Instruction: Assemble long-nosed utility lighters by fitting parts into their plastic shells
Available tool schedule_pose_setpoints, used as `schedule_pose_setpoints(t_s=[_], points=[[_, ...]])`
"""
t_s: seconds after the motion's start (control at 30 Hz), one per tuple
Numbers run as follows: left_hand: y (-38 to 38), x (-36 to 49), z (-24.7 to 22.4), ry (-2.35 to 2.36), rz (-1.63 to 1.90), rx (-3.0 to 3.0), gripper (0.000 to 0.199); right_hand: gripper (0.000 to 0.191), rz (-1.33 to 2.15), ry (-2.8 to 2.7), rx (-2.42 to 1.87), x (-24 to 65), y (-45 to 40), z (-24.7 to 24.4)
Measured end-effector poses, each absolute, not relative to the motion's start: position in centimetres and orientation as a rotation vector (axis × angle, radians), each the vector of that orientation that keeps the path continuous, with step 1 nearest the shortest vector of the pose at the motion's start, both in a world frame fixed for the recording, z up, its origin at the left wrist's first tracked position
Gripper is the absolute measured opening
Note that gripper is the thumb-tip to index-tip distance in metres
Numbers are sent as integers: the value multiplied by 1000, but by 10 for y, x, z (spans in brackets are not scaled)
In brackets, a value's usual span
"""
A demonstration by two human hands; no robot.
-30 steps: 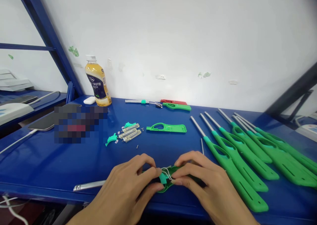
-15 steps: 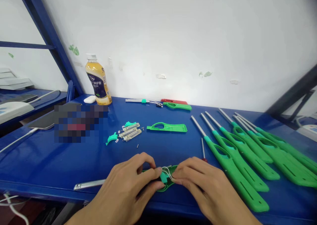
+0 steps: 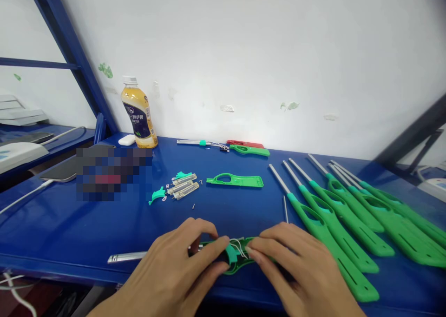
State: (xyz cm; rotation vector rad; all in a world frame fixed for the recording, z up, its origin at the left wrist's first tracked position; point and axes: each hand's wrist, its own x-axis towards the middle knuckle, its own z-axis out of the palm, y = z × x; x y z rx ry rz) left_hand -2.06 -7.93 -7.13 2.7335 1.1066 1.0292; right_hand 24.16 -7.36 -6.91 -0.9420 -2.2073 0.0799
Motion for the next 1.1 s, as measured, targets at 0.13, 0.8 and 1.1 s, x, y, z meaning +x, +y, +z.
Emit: schedule_pose_setpoints(t_s=[0.13, 0.8, 1.1], points=[[-82, -39, -66, 1181, 961, 2689, 29, 26, 79, -2230, -941, 243, -72, -71], [-79, -50, -64, 1172, 715, 2659, 57, 29, 211, -2306, -1002, 243, -65, -81], [-82, -50, -61, 1180, 683, 2708, 72, 26, 199, -2257, -1004, 240, -65, -78]])
